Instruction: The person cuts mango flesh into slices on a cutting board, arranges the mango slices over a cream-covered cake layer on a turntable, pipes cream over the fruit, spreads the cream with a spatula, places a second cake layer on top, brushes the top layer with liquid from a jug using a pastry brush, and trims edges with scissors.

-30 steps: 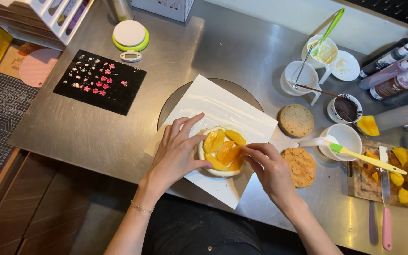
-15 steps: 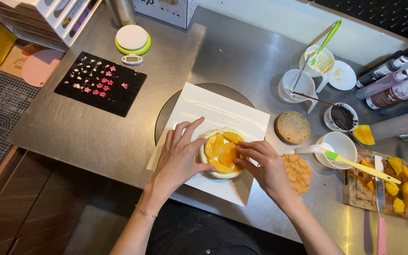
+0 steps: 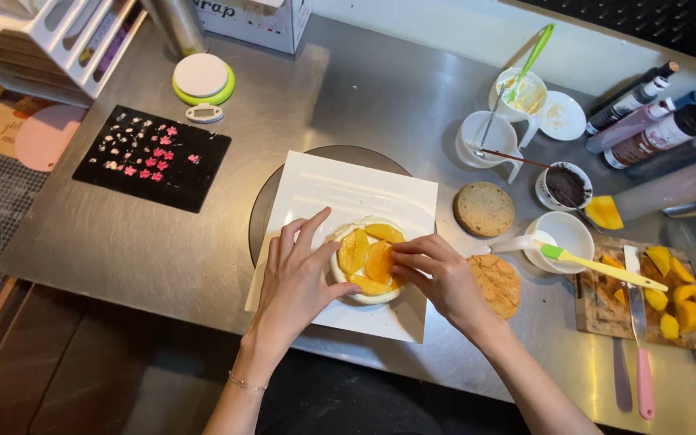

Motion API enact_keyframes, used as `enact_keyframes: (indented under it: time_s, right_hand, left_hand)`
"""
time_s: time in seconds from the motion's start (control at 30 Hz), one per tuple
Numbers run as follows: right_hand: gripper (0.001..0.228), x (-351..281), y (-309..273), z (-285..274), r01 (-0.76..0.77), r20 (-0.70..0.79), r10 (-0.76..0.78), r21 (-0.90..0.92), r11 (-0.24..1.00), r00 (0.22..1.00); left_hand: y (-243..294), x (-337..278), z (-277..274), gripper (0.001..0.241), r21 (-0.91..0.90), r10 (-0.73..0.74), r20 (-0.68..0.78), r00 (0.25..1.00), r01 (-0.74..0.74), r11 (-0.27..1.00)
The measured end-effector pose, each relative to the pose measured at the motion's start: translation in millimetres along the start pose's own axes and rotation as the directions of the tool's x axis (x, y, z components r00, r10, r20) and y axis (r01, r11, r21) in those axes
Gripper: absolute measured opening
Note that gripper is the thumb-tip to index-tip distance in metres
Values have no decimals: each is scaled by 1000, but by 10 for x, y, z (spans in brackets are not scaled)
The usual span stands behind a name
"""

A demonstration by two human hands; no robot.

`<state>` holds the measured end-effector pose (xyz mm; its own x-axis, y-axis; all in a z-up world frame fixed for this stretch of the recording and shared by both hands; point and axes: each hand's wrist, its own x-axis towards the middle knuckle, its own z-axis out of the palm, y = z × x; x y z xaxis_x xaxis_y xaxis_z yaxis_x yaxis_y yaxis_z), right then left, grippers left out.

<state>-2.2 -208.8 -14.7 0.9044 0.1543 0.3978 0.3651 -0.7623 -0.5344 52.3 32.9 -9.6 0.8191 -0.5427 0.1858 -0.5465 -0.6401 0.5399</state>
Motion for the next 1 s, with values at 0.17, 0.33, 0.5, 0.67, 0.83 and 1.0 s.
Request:
enact_keyframes:
  time_s: [0.17, 0.33, 0.5, 0.67, 0.83, 1.0]
  right_hand:
    - [33, -52, -444, -358, -217, -178, 229, 84, 972, 957]
    - [25, -1000, -83, -825, -491, -568, 452, 94, 866, 688]
    - [27, -2442, 973, -1384, -781, -784, 569, 185, 596, 248]
    - [32, -3050, 1898, -1729, -890, -563, 751, 58, 453, 345]
    - [24, -3002, 2337, -1765, -776, -484, 740, 175, 605, 468]
    - [26, -3018, 2665, -1803, -667, -404, 693, 228, 709, 598]
  left_hand:
    - [26, -78, -32, 86, 41, 19, -182, 983, -12, 999]
    - [97, -270, 256, 74, -429, 103, -224, 969, -194, 882]
    - [1614, -89, 1086, 47, -816, 325, -120, 938, -280, 506]
    - [2806, 404, 2585, 18, -742, 297, 266, 917, -2, 670]
    - [3172, 1048, 4318, 41, -358, 218, 157, 963, -150, 922]
    - [3226, 1194, 4896, 25, -39, 118, 105, 987, -114, 993]
